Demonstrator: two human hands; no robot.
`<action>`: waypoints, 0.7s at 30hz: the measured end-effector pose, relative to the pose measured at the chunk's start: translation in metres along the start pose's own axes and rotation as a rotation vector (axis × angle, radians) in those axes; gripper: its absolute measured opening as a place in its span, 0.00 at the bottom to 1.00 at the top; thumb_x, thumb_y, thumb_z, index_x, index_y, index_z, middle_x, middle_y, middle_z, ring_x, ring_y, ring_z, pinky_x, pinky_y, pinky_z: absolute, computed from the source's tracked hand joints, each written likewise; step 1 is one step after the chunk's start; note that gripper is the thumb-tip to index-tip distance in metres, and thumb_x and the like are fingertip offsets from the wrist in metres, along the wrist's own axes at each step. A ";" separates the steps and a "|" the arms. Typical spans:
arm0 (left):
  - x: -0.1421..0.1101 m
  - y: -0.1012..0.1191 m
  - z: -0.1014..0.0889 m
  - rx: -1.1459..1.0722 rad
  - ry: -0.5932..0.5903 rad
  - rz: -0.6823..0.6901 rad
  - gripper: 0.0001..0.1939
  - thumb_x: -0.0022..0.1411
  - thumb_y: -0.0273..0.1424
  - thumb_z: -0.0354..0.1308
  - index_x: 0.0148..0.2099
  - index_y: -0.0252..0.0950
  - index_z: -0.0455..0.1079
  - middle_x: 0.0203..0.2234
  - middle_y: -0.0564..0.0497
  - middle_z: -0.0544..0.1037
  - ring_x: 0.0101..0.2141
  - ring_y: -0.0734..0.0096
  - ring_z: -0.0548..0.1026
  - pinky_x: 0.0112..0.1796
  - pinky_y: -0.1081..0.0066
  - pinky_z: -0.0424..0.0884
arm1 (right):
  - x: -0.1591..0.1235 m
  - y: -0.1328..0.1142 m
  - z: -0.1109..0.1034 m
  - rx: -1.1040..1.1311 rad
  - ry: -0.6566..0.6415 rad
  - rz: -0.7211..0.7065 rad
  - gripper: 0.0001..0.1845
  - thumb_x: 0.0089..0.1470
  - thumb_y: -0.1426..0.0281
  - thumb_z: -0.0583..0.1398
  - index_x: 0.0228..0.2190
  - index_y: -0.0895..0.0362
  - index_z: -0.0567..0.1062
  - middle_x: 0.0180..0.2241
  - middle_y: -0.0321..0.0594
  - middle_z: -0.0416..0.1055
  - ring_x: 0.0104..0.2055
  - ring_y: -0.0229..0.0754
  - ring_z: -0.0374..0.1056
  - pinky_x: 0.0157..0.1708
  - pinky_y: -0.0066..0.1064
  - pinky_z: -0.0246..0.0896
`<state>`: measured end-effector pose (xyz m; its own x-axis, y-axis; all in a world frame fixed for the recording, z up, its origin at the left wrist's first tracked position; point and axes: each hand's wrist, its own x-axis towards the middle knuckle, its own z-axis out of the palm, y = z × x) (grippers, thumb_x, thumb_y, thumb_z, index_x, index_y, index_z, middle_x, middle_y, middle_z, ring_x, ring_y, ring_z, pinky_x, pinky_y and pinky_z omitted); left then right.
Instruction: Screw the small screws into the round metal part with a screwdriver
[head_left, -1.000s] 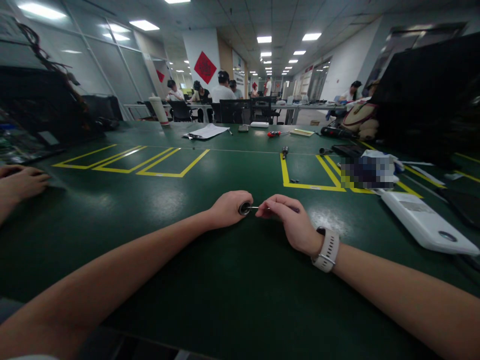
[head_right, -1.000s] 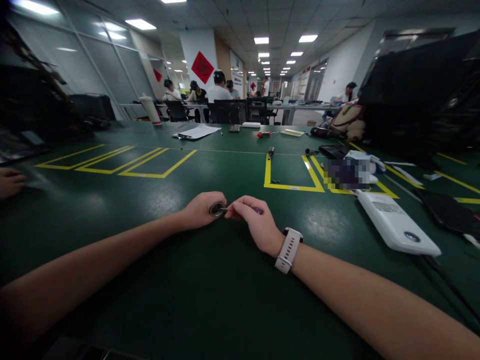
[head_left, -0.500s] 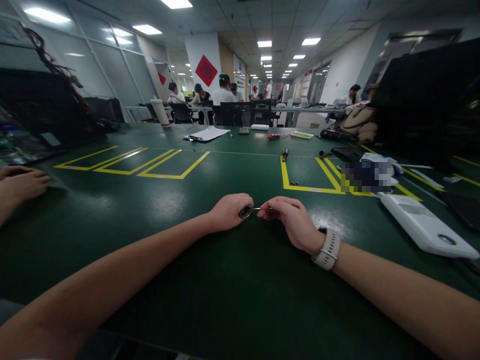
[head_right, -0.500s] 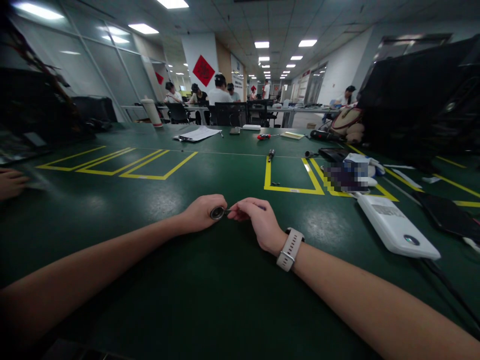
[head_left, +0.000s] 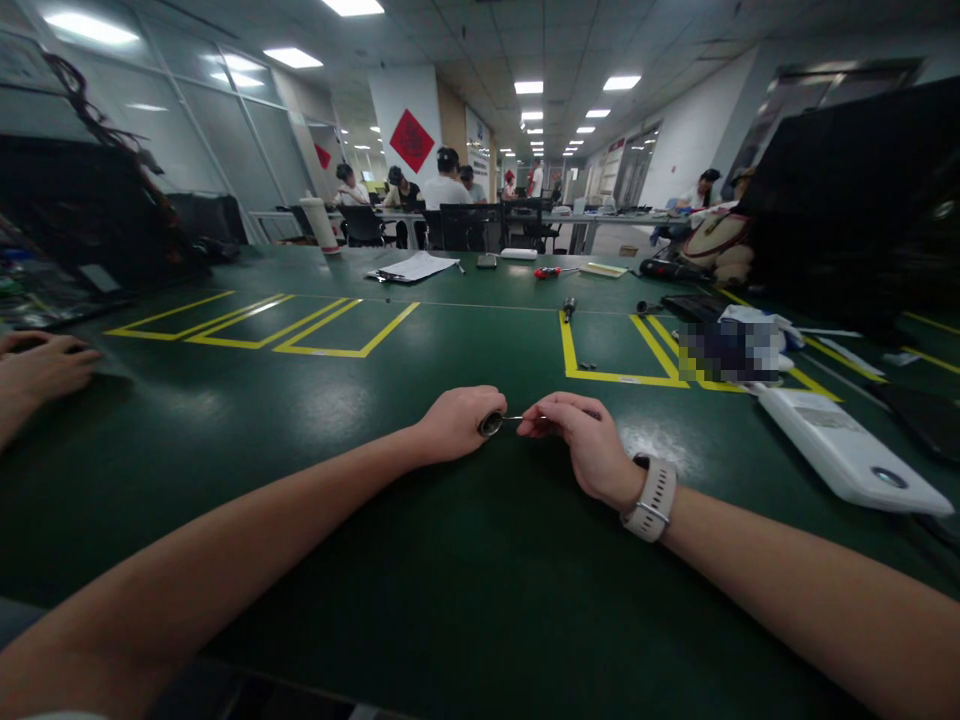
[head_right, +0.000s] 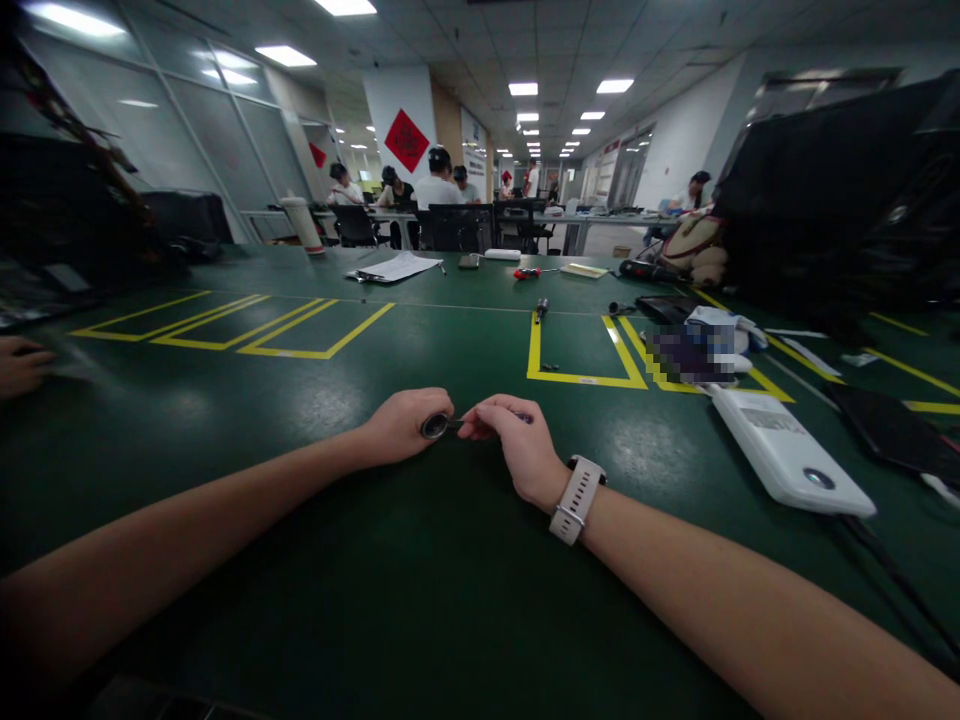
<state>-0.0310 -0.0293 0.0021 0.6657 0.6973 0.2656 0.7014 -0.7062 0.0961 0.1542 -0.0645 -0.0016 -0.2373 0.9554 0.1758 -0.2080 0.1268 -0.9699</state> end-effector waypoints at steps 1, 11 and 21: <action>0.000 0.000 -0.001 0.003 -0.007 -0.004 0.05 0.52 0.21 0.50 0.30 0.35 0.63 0.25 0.53 0.68 0.26 0.73 0.66 0.27 0.74 0.59 | 0.000 0.000 0.000 -0.003 0.007 -0.001 0.11 0.49 0.70 0.56 0.21 0.58 0.76 0.21 0.38 0.74 0.27 0.38 0.67 0.32 0.32 0.59; 0.005 -0.005 -0.004 -0.025 -0.007 -0.133 0.03 0.51 0.23 0.52 0.29 0.35 0.63 0.25 0.53 0.69 0.26 0.72 0.67 0.27 0.73 0.60 | 0.000 0.002 -0.006 -0.028 0.003 -0.053 0.10 0.51 0.71 0.56 0.23 0.58 0.76 0.24 0.37 0.73 0.29 0.38 0.67 0.33 0.33 0.60; 0.003 -0.011 0.003 -0.162 0.100 -0.147 0.02 0.52 0.27 0.54 0.28 0.35 0.64 0.23 0.55 0.69 0.24 0.75 0.67 0.25 0.75 0.60 | -0.004 -0.002 0.000 -0.331 -0.149 -0.136 0.09 0.54 0.66 0.56 0.30 0.56 0.75 0.33 0.38 0.73 0.38 0.40 0.68 0.39 0.35 0.61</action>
<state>-0.0360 -0.0192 -0.0014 0.5251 0.7842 0.3306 0.7336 -0.6140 0.2914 0.1556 -0.0690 -0.0002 -0.3687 0.8778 0.3058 0.0644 0.3523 -0.9337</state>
